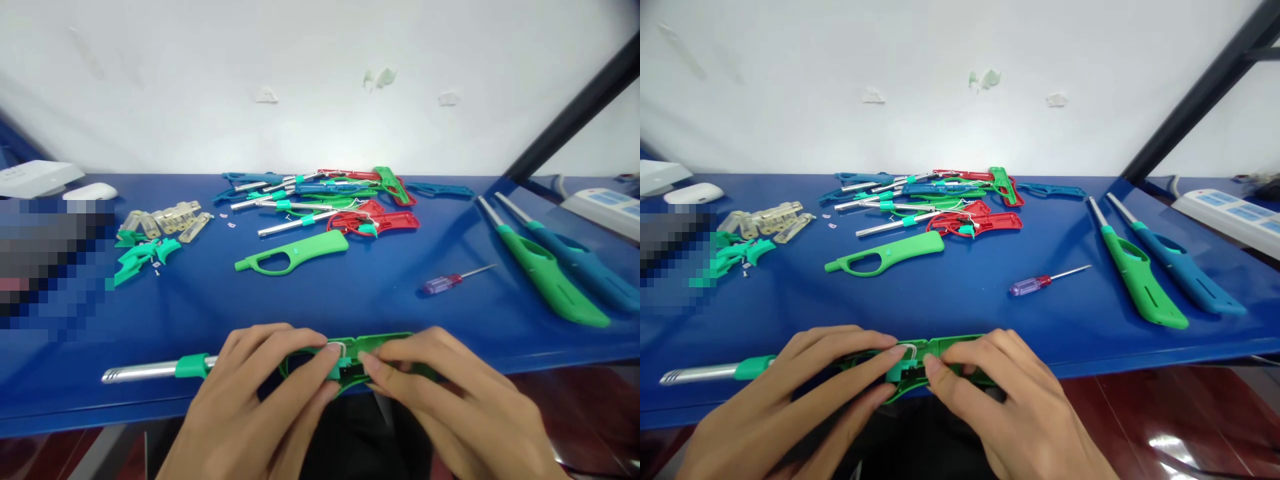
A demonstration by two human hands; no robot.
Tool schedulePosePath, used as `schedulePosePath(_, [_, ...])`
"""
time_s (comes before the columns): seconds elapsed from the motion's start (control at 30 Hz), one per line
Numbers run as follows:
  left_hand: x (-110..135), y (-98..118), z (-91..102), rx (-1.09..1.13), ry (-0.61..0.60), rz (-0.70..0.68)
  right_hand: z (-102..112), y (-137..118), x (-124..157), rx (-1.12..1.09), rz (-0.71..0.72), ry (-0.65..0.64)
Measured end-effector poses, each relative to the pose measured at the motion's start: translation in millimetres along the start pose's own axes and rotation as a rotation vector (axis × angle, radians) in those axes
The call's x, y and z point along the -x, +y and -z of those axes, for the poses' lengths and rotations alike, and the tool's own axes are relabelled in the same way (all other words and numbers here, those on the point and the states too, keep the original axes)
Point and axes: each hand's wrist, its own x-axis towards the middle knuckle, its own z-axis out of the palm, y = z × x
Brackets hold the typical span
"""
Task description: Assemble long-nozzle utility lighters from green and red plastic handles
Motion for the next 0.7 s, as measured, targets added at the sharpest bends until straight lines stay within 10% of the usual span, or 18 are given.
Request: schedulePosePath(0.7, [5.5,-1.6,-1.3,-0.024,0.026,-0.004,3.3,-0.7,-10.2,0.009,0.087,0.083])
